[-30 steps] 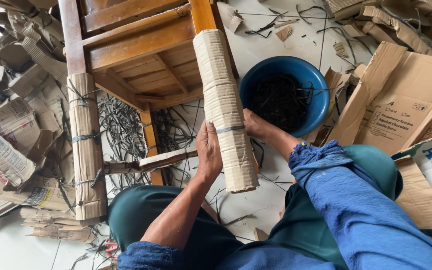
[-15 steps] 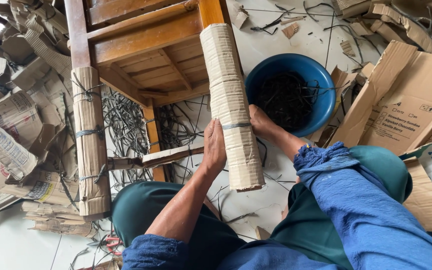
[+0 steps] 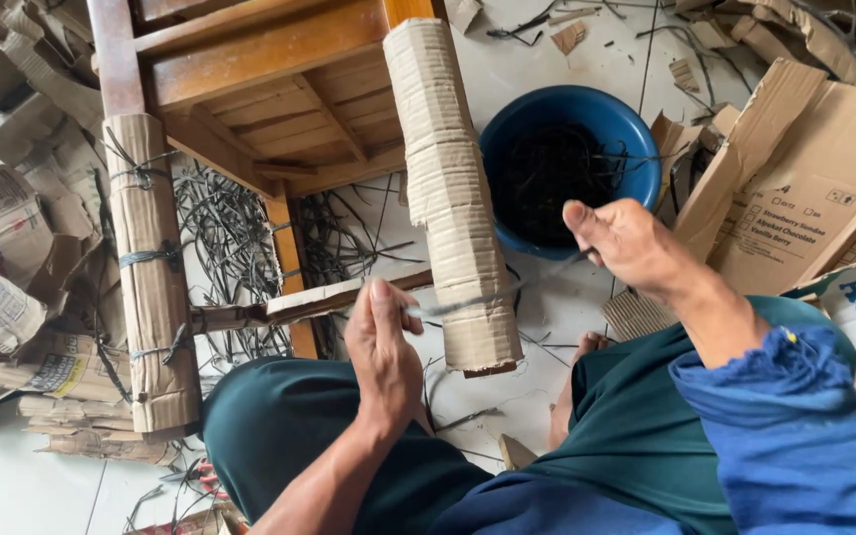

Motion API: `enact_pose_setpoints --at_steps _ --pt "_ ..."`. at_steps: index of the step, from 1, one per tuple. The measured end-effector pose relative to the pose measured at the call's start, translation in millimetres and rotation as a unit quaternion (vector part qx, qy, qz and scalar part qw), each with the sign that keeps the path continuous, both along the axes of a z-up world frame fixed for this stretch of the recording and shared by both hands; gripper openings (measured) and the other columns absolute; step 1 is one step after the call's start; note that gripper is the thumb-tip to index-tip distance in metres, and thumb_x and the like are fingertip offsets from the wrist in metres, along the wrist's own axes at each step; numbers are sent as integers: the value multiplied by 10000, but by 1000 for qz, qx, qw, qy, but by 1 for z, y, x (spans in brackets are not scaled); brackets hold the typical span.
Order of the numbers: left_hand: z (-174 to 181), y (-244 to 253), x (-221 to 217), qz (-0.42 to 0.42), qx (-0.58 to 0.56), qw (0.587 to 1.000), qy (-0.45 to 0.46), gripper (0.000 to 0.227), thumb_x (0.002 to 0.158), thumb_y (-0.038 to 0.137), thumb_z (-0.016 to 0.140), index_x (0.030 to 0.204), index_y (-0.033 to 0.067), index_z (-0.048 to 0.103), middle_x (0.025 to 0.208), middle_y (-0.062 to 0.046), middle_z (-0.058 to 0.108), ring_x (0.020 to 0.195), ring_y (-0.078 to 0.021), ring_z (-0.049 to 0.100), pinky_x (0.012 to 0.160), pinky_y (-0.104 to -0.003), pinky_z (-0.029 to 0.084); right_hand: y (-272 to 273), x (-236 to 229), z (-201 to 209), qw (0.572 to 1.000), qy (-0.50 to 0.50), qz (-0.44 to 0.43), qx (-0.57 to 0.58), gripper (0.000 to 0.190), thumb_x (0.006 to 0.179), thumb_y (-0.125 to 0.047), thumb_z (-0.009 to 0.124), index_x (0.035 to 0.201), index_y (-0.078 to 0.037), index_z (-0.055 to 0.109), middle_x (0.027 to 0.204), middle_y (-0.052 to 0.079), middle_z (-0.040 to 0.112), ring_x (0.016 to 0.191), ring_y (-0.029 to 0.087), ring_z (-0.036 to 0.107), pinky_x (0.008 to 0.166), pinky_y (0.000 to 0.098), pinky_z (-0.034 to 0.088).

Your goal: The person wraps corrugated cardboard around the legs of a wooden chair and secures it with black plastic ties. They adjust the chair position, retrieve cardboard rolls, and repeatedly tie the material to the legs.

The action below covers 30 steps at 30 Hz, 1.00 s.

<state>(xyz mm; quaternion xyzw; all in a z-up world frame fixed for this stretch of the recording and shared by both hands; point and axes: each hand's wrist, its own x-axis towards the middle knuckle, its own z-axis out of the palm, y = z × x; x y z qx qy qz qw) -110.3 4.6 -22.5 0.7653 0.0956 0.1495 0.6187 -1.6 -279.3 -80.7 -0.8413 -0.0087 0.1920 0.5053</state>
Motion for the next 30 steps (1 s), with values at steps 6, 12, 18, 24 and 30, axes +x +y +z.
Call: enact_pose_setpoints --at_steps 6,12,18,24,30 --pt "-74 -3 -23 4 56 968 246 564 1120 478 335 691 157 512 538 -59 577 602 -223 531 1140 -536 256 24 -37 -49 989 102 30 -103 789 999 -721 483 787 -8 749 755 199 723 804 379 686 780 451 500" --pt "-64 -43 -14 -90 -212 969 95 411 1119 340 372 938 67 621 760 -49 642 699 -96 545 642 -285 535 91 -73 -57 971 5 126 -205 452 904 -559 638 773 -134 720 722 59 729 836 331 747 761 466 566" --pt "-87 -37 -16 -171 -284 941 62 471 1028 505 508 1093 67 671 840 -91 726 763 -109 652 692 -345 600 108 -78 -73 961 17 211 -177 203 875 -230 576 740 -84 618 594 2 567 505 120 618 533 257 511" --pt "-78 -15 -15 -102 -102 981 125 413 1114 313 440 810 87 604 565 -65 609 554 -133 545 540 -254 471 102 -56 -66 947 -11 177 -266 401 847 -477 676 953 -93 724 897 147 762 1007 393 740 864 545 601" --pt "-49 16 -17 -43 115 979 163 376 1037 413 595 819 114 663 610 -160 608 601 -280 569 634 -440 500 55 -30 12 945 -318 -63 -48 106 1022 -197 673 931 -161 714 634 7 582 596 176 589 562 302 496"
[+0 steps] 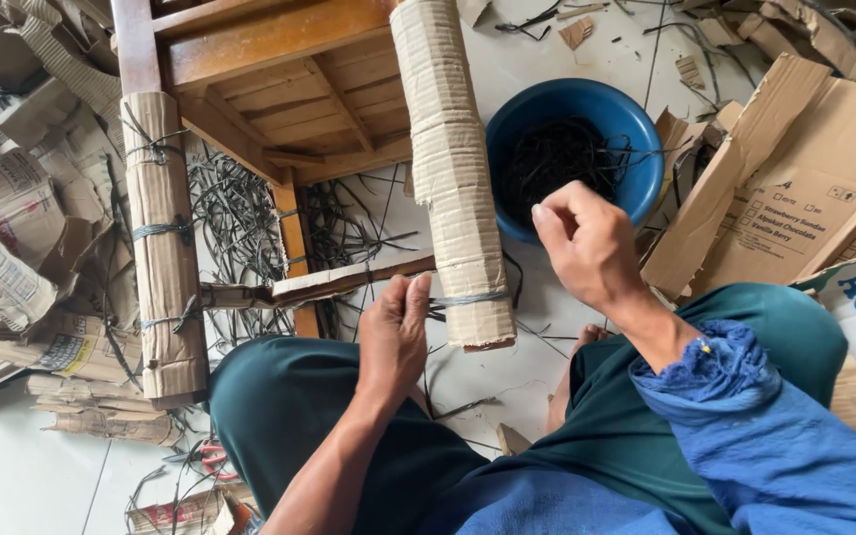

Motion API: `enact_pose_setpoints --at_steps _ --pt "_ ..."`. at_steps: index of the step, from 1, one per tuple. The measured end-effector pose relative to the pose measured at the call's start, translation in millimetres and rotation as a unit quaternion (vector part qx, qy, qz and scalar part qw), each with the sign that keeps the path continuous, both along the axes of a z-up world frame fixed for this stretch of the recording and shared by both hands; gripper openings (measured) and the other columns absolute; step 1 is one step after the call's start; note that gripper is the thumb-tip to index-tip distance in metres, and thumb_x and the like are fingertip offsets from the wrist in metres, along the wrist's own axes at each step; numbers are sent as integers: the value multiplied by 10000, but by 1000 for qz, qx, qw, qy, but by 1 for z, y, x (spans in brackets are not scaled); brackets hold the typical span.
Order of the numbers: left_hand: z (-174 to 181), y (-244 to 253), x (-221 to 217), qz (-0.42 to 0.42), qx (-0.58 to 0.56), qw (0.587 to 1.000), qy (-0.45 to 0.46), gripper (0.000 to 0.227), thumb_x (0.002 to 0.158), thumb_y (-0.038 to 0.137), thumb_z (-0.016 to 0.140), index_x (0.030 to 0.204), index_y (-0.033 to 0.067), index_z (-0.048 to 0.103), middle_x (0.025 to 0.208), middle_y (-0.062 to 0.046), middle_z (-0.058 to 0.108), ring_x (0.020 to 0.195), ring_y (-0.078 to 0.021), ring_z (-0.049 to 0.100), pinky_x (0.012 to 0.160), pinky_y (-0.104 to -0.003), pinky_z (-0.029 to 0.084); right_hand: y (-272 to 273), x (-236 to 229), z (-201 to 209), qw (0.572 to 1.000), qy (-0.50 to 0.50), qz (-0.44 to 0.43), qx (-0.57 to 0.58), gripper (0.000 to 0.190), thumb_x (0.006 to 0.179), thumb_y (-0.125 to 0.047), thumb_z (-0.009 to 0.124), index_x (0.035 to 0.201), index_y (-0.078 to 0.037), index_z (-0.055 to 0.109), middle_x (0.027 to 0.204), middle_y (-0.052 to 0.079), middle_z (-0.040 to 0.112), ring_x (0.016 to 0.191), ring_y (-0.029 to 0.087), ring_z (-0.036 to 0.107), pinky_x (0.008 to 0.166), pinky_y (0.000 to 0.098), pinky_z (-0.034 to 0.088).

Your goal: The person wraps corrugated cardboard around the legs of a wooden chair and secures it with black plastic ties. They adjust the chair position, retrieve cardboard rolls, and repeatedly tie the material to the legs.

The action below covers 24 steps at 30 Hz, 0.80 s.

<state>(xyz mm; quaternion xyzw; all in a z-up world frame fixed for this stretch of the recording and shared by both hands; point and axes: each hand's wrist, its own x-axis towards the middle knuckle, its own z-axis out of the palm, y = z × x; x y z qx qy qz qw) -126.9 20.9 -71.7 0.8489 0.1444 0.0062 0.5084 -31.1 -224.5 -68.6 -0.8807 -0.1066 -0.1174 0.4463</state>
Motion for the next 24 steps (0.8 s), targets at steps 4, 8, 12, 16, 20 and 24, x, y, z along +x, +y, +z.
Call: enact_pose_setpoints --at_steps 4,8,12,16,20,24 --pt "26 8 -3 -12 60 997 -40 370 1031 394 611 812 99 646 575 -212 570 584 -443 594 574 -490 471 27 -28 46 987 -74 125 75 194 867 -307 827 915 -179 690 955 9 714 706 215 673 582 304 557" --pt "60 12 -2 -86 157 970 -164 314 1025 302 640 761 131 641 525 -69 554 492 -276 601 501 -358 496 43 -45 62 962 -184 198 -49 272 965 -409 679 1089 -186 773 807 5 469 663 219 568 602 345 544" --pt "86 4 7 -219 247 878 -347 241 964 201 702 753 132 609 591 -38 544 546 -275 598 525 -367 513 49 -45 81 942 -212 242 -98 263 1041 -381 574 949 -190 730 753 -9 464 672 207 557 581 312 527" --pt "99 -17 28 -279 297 804 -433 222 949 164 663 746 115 586 620 -31 536 571 -250 596 570 -343 520 52 -39 38 947 -168 262 -84 305 971 -363 631 699 -226 633 697 -66 426 634 177 519 525 286 495" --pt "103 -35 42 -304 210 796 -480 102 942 124 641 879 46 627 674 -82 528 622 -305 610 593 -388 528 46 -35 39 957 -98 272 24 347 963 -237 602 649 -104 540 643 29 408 580 274 482 512 358 458" --pt "82 -25 35 -128 61 837 -528 268 862 40 784 1062 -68 642 714 -71 596 915 -370 719 819 -421 599 54 -32 63 945 -31 288 152 400 1044 -275 578 665 -151 611 608 -9 483 563 235 554 536 301 493"
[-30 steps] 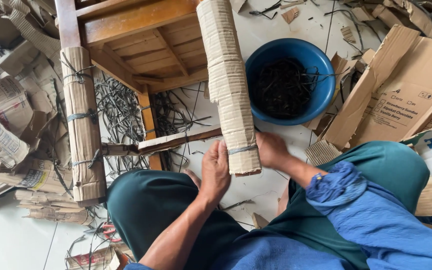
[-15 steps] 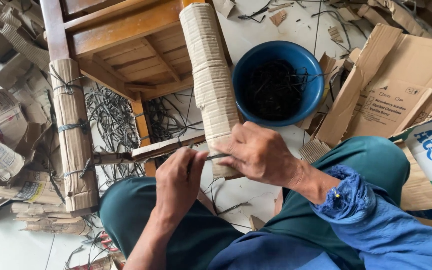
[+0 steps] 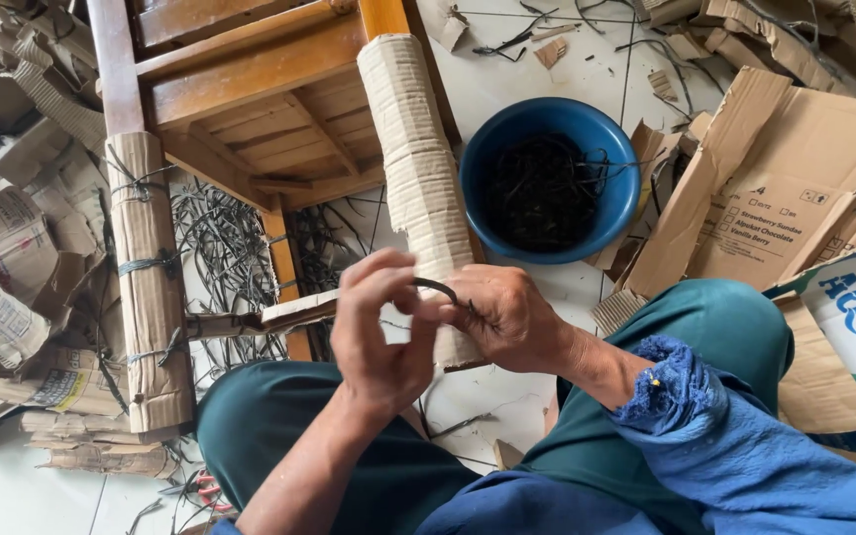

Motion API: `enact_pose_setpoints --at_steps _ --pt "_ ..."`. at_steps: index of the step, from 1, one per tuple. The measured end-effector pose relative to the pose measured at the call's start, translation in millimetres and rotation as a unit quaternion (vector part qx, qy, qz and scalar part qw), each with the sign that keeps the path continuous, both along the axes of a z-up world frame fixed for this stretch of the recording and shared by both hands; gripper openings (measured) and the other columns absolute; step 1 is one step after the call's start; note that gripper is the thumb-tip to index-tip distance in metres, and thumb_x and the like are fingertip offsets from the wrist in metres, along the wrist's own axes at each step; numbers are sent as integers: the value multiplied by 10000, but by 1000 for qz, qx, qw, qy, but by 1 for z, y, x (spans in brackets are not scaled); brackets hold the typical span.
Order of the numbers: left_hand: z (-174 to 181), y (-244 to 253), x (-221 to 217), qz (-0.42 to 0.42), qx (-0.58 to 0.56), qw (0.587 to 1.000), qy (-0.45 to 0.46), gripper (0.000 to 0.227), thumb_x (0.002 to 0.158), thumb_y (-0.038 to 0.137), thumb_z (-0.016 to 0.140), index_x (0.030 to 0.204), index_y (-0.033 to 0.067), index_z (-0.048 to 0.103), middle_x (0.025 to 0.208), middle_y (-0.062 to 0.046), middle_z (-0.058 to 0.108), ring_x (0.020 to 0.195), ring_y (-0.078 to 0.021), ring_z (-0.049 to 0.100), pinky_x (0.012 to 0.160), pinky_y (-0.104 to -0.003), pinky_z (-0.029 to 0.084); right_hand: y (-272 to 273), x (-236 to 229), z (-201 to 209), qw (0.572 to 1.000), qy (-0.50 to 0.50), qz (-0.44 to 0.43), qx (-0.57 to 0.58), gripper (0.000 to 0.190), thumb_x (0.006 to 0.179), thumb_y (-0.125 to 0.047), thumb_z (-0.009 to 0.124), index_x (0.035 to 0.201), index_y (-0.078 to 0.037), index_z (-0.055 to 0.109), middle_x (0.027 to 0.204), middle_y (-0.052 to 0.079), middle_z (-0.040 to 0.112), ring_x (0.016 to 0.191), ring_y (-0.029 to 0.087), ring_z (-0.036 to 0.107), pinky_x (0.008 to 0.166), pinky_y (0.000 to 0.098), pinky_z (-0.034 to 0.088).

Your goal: The person wraps corrugated cardboard around the legs of a wooden chair and secures it with black plastic ties. They adjust the chair position, retrieve cardboard rolls, and repeatedly tie the material to the legs.

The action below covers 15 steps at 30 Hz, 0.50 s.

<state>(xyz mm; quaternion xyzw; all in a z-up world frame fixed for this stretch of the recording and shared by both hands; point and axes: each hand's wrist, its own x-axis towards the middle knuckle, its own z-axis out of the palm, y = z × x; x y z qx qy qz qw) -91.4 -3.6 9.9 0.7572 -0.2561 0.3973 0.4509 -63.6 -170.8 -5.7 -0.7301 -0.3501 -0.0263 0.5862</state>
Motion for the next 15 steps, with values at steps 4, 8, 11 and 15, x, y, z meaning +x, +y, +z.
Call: enact_pose_setpoints --at_steps 4,8,11,15 --pt "-19 -2 -26 -30 -103 984 143 315 943 59 674 1184 -16 484 1147 -186 531 772 -238 603 588 -299 557 -3 -2 8 999 21 2 26 323 1049 -284 566 792 -146 705 652 18 571 594 239 606 592 306 534" --pt "-20 -19 -45 -37 -176 949 260 415 883 25 647 1244 65 446 1270 -151 498 648 -114 497 675 -227 473 -3 -5 6 1000 -6 14 -15 504 1091 -417 369 908 -78 695 803 29 669 716 199 642 667 326 496" --pt "-44 -20 -38 -35 -204 941 269 518 879 36 728 1299 26 425 1158 -148 575 610 -119 531 606 -242 482 -1 -3 17 999 25 14 32 439 1083 -362 442 888 -73 708 742 47 611 650 208 611 625 315 510" --pt "-47 -25 -35 -2 -236 925 299 551 889 78 807 1309 14 457 938 -125 721 566 -107 550 516 -250 463 -2 -4 20 995 62 14 70 383 1068 -337 503 967 -76 763 717 62 632 615 196 611 615 305 527"
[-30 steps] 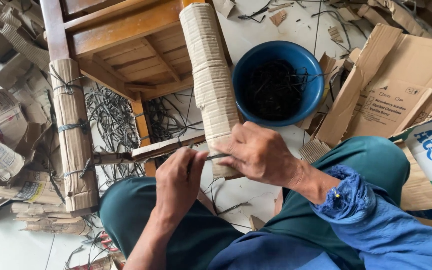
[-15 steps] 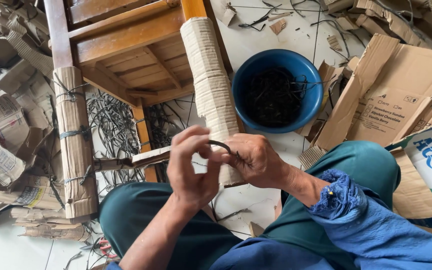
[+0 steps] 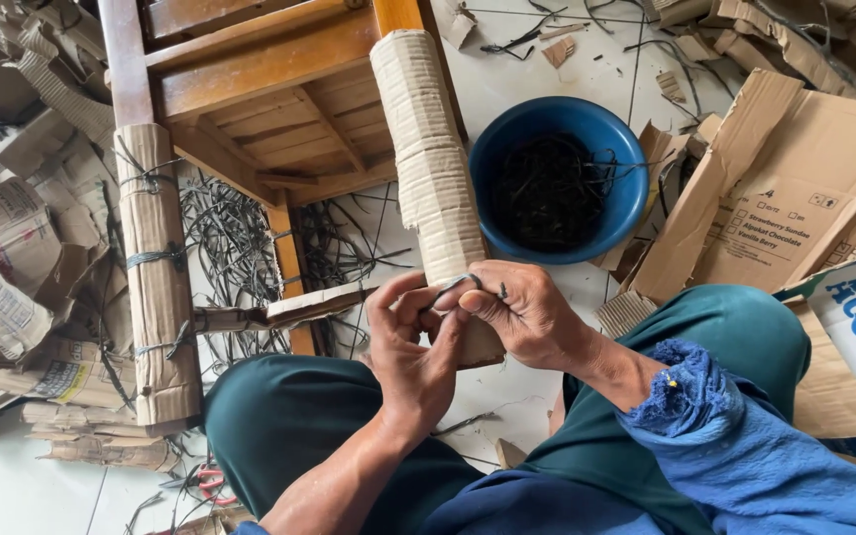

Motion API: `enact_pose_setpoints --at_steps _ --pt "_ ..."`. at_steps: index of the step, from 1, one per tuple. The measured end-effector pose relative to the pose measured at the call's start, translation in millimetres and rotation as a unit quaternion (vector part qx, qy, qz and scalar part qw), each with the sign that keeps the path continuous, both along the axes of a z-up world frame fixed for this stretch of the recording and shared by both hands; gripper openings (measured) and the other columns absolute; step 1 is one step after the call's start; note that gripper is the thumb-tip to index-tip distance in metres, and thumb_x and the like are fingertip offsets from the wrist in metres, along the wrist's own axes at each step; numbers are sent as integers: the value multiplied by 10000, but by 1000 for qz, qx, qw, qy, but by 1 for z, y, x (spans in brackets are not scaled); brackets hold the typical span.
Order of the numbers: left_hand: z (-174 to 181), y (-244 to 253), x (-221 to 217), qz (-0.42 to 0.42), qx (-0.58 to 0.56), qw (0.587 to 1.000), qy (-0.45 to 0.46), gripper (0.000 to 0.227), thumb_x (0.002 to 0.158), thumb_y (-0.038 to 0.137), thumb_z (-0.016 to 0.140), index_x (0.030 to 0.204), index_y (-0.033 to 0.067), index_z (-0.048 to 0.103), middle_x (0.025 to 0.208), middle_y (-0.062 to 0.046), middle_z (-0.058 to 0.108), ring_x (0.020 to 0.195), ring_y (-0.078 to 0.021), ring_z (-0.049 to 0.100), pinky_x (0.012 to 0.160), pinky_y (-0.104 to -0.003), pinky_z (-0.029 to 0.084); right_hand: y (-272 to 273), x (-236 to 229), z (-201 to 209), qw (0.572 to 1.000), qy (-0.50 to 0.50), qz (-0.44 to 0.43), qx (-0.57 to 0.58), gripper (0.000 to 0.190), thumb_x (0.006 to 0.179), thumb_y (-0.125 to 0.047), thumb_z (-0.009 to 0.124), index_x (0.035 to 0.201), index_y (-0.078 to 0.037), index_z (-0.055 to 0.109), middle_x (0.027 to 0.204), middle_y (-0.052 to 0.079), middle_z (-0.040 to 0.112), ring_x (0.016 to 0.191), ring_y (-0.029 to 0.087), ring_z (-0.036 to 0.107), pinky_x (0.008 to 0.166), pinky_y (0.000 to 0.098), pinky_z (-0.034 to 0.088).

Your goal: The person wraps corrugated cardboard around the legs of a wooden chair and secures it with black plastic ties. They adjust the chair position, retrieve cardboard rolls, and repeatedly tie the material to the legs.

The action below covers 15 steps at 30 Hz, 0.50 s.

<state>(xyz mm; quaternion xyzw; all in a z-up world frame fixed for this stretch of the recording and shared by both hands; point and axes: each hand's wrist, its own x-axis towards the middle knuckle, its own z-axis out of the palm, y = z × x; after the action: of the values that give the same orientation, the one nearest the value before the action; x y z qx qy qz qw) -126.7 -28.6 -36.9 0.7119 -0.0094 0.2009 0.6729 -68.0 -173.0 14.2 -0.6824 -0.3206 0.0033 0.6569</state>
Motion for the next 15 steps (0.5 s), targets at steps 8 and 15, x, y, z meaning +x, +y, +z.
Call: enact_pose_setpoints --at_steps 8,15 --pt "18 2 10 -22 -128 983 126 511 871 142 823 1273 48 523 885 -116 779 589 -49 580 519 -172 481 -17 -4 -23 988 151 -15 -3 312 929 -248 750 1148 -31 703 803 61 718 759 114 623 756 305 554" --pt "21 3 14 -44 -160 976 140 591 882 74 798 1334 48 419 854 -109 759 633 -54 637 583 -168 528 -21 -11 -25 979 193 -52 -31 225 848 -138 847 1022 -56 731 844 75 715 787 147 674 771 321 588"
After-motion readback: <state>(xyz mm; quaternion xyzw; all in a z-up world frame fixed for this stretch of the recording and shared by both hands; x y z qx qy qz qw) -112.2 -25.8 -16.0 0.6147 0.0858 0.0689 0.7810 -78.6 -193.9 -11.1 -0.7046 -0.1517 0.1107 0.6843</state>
